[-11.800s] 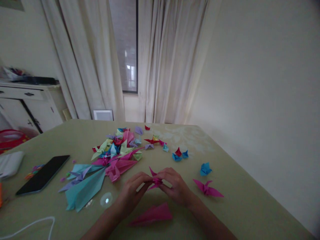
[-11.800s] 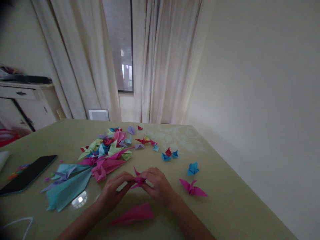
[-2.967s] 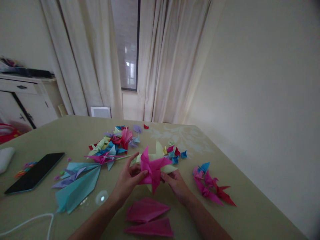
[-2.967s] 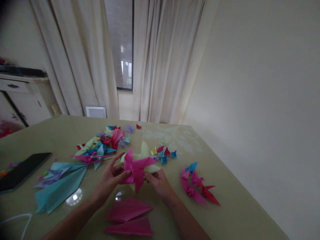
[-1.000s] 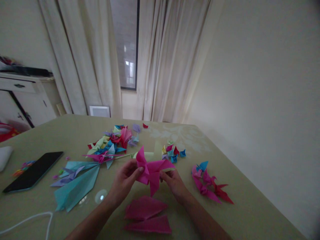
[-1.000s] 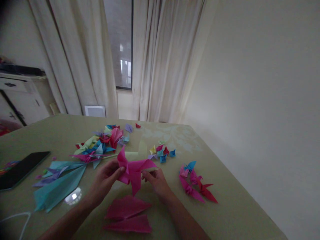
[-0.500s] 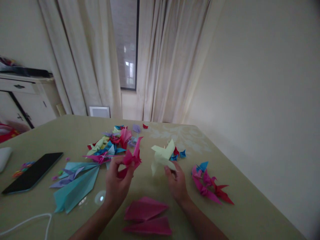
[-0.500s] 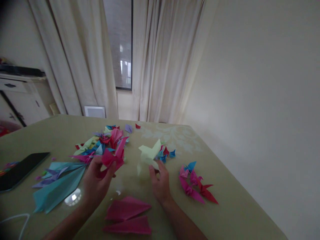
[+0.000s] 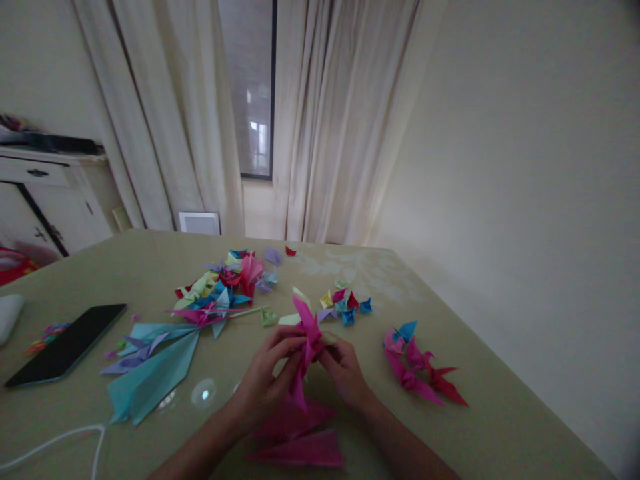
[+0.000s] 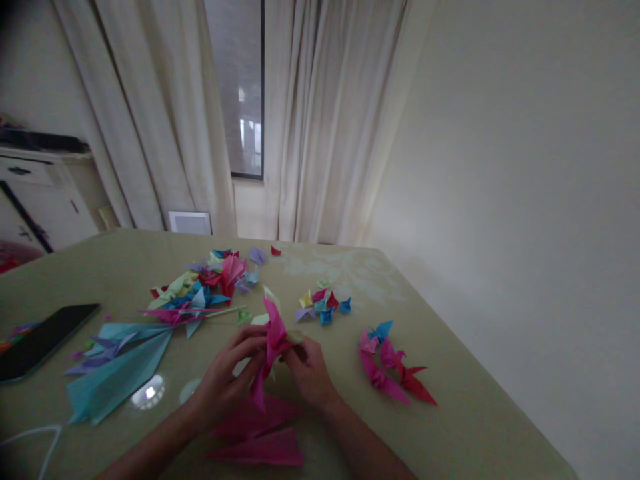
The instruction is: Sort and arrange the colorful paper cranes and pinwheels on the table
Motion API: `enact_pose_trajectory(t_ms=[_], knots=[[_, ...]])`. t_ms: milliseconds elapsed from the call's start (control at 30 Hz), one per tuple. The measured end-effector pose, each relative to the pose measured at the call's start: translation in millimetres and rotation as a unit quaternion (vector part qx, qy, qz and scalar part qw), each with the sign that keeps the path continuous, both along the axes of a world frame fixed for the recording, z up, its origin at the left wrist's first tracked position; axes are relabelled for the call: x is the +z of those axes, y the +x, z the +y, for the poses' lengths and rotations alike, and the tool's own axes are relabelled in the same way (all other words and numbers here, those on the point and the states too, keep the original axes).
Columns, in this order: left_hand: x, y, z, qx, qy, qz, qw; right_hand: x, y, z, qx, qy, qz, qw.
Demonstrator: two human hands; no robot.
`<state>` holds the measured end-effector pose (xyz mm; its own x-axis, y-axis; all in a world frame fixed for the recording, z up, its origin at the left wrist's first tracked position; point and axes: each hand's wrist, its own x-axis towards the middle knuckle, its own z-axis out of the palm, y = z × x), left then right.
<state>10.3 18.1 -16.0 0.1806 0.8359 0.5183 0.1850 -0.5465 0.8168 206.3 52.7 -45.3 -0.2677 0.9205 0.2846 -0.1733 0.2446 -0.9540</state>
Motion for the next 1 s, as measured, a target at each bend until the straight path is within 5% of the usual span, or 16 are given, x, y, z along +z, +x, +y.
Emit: enact_pose_trajectory(t_ms=[133, 267, 400, 567, 767, 867, 1000], knots=[[-14.4, -2, 5, 0.099, 0.111, 0.142, 0.979, 0.6, -6, -4, 0.037, 0.004, 0.031, 0.999], [-16.0, -12, 4, 0.169, 0.261, 0.291, 0.905, 5.6, -8, -8, 0.06, -0.007, 0.02, 0.998], [-5.7, -22, 4, 0.148, 0.384, 0.371, 0.833, 8.5, -8, -10, 0.052, -0.007, 0.003, 0.999], [3.4, -27, 1, 0.137, 0.424, 0.405, 0.798, 7.7, -10, -10, 0.061, -0.025, -0.002, 0.998], [11.1, -26, 0, 0.183, 0.351, 0.267, 0.879, 5.5, -2, -5, 0.023, -0.008, -0.017, 1.0], [13.4, -26, 7, 0.189, 0.231, 0.181, 0.937, -1.5, 8, 3, -0.045, -0.025, -0.007, 0.999], [4.2, -23, 18, 0.1, -0.004, 0.008, 0.995, -8.9, 13, 11, -0.062, -0.089, 0.06, 0.992]])
